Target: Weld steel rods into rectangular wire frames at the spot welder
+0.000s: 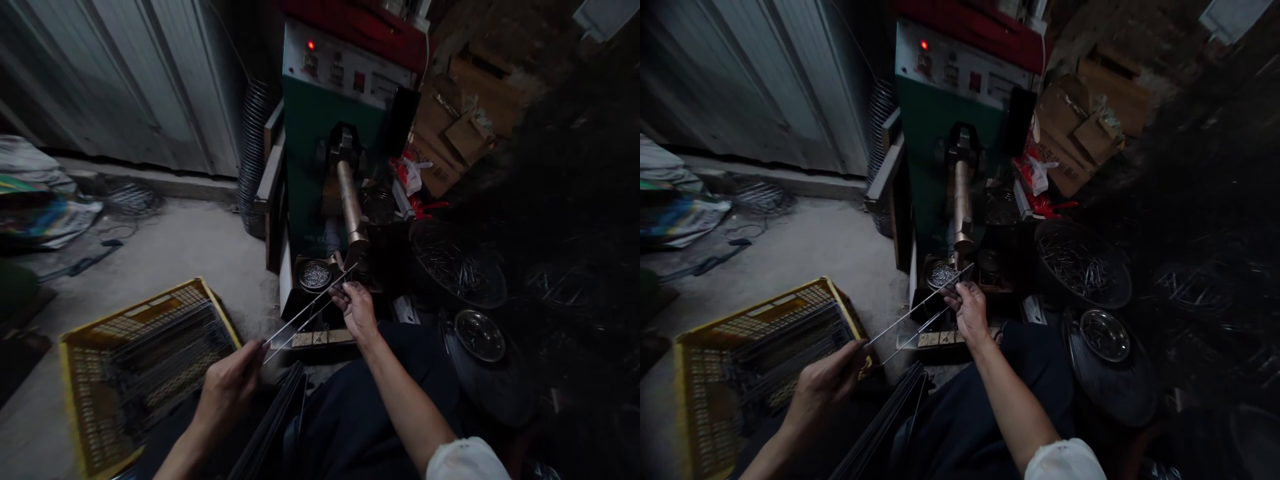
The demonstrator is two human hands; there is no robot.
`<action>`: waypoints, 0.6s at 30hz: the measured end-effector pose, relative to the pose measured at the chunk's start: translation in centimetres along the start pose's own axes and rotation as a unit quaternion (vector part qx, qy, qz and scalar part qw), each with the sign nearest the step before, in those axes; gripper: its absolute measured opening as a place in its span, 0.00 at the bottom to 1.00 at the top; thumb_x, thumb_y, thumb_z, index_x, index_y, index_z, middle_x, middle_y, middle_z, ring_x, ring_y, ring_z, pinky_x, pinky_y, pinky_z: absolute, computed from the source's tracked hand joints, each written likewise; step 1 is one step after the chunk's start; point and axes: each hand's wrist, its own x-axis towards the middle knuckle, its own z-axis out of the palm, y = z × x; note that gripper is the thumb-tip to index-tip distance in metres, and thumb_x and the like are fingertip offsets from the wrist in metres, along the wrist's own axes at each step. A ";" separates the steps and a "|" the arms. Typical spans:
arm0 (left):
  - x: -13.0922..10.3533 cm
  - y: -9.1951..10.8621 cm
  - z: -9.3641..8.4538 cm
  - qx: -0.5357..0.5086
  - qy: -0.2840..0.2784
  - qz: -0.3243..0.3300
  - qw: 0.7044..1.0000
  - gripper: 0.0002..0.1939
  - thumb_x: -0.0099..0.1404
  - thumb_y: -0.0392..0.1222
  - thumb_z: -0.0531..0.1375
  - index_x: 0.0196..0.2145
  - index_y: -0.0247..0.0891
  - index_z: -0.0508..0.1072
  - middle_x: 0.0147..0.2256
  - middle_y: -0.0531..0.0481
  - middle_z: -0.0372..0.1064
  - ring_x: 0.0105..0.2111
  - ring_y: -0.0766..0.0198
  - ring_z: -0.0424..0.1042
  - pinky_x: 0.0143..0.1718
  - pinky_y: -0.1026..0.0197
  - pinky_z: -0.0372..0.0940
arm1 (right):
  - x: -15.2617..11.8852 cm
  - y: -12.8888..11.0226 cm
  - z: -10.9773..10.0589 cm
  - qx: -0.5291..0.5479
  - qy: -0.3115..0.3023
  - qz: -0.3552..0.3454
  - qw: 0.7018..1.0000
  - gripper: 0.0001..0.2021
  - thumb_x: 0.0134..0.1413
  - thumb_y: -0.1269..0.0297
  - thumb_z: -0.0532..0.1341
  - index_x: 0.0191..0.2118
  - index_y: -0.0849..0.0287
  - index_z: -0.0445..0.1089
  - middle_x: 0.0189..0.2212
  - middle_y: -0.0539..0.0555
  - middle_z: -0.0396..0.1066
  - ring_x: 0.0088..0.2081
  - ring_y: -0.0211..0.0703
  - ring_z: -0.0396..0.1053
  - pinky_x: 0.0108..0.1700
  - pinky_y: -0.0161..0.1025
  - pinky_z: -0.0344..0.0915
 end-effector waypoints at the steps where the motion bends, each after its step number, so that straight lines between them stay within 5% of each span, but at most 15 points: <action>1: 0.0 0.0 0.0 0.000 -0.001 0.000 1.000 0.09 0.71 0.39 0.53 0.34 0.35 0.70 0.20 0.55 0.67 0.15 0.71 0.65 0.20 0.69 0.57 | 0.0 0.0 0.0 -0.001 0.000 0.001 1.000 0.09 0.46 0.68 0.67 0.33 0.59 0.67 0.30 0.54 0.79 0.33 0.42 0.79 0.31 0.30 0.73; 18: 0.8 -0.6 0.1 -0.017 -0.011 -0.013 1.000 0.10 0.71 0.39 0.53 0.34 0.35 0.71 0.22 0.53 0.69 0.17 0.70 0.68 0.21 0.69 0.58 | 0.7 -0.4 0.6 -0.010 0.013 -0.014 1.000 0.10 0.45 0.68 0.68 0.32 0.59 0.66 0.29 0.53 0.78 0.32 0.43 0.79 0.29 0.30 0.73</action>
